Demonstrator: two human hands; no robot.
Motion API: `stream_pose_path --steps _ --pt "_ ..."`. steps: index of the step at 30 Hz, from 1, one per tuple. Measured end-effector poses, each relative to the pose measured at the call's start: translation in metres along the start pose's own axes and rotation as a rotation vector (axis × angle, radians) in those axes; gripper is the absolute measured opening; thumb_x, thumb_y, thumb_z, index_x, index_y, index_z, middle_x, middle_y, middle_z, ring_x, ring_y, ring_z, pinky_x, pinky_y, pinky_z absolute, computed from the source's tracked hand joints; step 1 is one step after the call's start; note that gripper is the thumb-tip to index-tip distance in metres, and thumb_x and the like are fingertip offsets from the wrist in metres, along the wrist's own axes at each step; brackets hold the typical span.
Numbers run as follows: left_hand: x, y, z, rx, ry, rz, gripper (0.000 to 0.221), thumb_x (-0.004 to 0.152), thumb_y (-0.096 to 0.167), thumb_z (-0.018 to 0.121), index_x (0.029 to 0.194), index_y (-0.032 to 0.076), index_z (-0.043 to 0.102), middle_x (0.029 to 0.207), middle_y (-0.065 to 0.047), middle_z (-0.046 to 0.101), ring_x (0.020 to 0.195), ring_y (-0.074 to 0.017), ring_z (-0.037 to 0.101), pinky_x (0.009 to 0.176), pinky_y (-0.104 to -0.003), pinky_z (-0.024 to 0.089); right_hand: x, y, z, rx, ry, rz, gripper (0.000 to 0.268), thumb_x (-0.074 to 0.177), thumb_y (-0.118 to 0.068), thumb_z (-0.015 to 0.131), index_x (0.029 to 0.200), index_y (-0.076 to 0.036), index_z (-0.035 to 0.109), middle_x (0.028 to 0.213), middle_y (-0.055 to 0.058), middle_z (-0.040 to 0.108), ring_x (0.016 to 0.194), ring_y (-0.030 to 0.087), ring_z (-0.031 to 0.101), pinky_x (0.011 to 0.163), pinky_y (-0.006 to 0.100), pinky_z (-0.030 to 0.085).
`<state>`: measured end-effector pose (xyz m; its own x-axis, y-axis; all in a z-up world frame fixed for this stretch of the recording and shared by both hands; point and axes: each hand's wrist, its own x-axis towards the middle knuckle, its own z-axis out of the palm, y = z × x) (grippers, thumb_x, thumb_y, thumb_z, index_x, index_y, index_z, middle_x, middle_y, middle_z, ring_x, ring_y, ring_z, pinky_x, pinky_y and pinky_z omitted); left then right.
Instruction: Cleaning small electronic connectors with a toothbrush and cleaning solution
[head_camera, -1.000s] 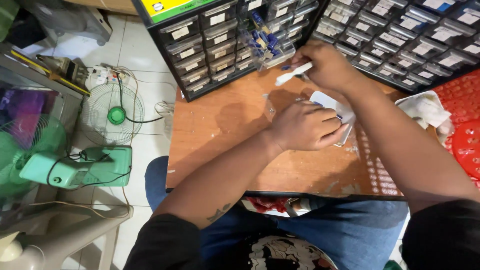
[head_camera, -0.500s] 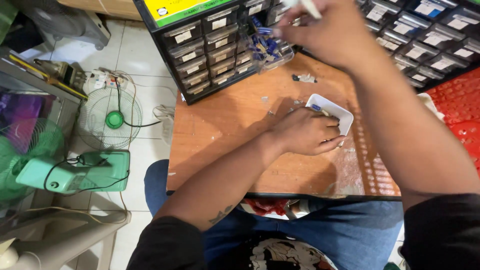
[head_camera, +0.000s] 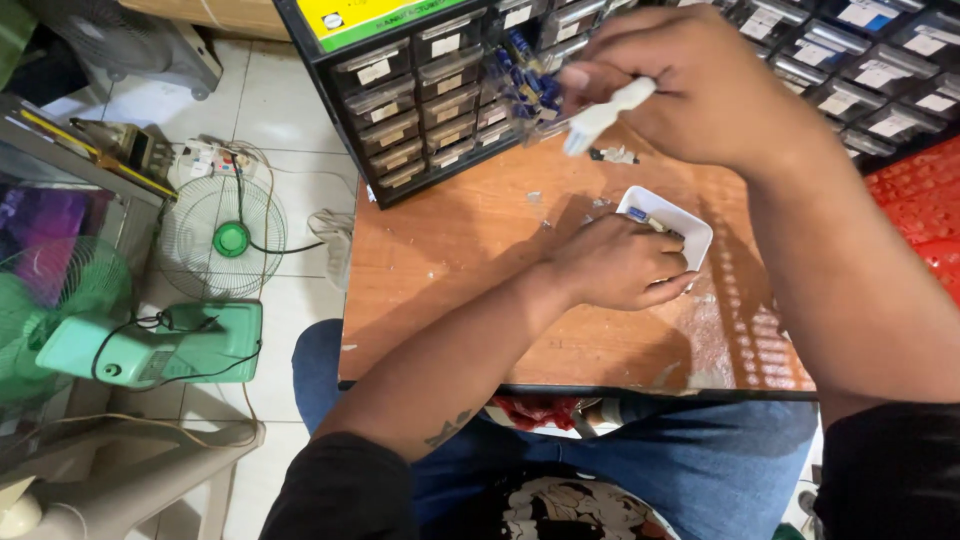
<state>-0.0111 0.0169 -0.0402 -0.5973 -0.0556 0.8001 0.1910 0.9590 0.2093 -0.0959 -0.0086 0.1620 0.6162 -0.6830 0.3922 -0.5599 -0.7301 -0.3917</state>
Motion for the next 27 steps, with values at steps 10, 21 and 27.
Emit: stream_pose_path --steps 10,21,27 --pt "-0.002 -0.002 0.001 0.047 -0.045 -0.056 0.027 0.096 0.031 0.061 0.082 0.016 0.079 0.078 -0.001 0.068 0.065 -0.0316 0.068 0.05 -0.047 0.051 0.027 0.025 0.003 -0.082 -0.195 0.237 0.008 0.104 -0.007 0.069 0.108 -0.003 0.075 0.1 0.007 0.071 0.091 0.021 0.065 0.074 0.035 0.043" --pt "-0.001 -0.002 0.0 0.048 -0.06 -0.043 0.029 0.097 0.031 0.059 0.082 0.016 0.079 0.079 -0.001 0.068 0.068 -0.029 0.069 0.052 -0.046 0.05 0.016 0.024 0.011 -0.148 -0.015 -0.035 0.026 0.112 -0.006 0.069 0.135 0.004 0.071 0.13 0.018 0.072 0.115 0.032 0.067 0.094 0.038 0.046" --pt "0.0 -0.003 -0.003 0.059 -0.05 -0.047 0.029 0.097 0.031 0.058 0.083 0.016 0.078 0.079 0.0 0.069 0.067 -0.0294 0.069 0.051 -0.046 0.05 0.012 0.043 0.023 -0.433 -0.09 0.01 0.033 0.099 -0.011 0.068 0.13 -0.005 0.076 0.13 0.012 0.075 0.11 0.033 0.071 0.071 0.044 0.052"
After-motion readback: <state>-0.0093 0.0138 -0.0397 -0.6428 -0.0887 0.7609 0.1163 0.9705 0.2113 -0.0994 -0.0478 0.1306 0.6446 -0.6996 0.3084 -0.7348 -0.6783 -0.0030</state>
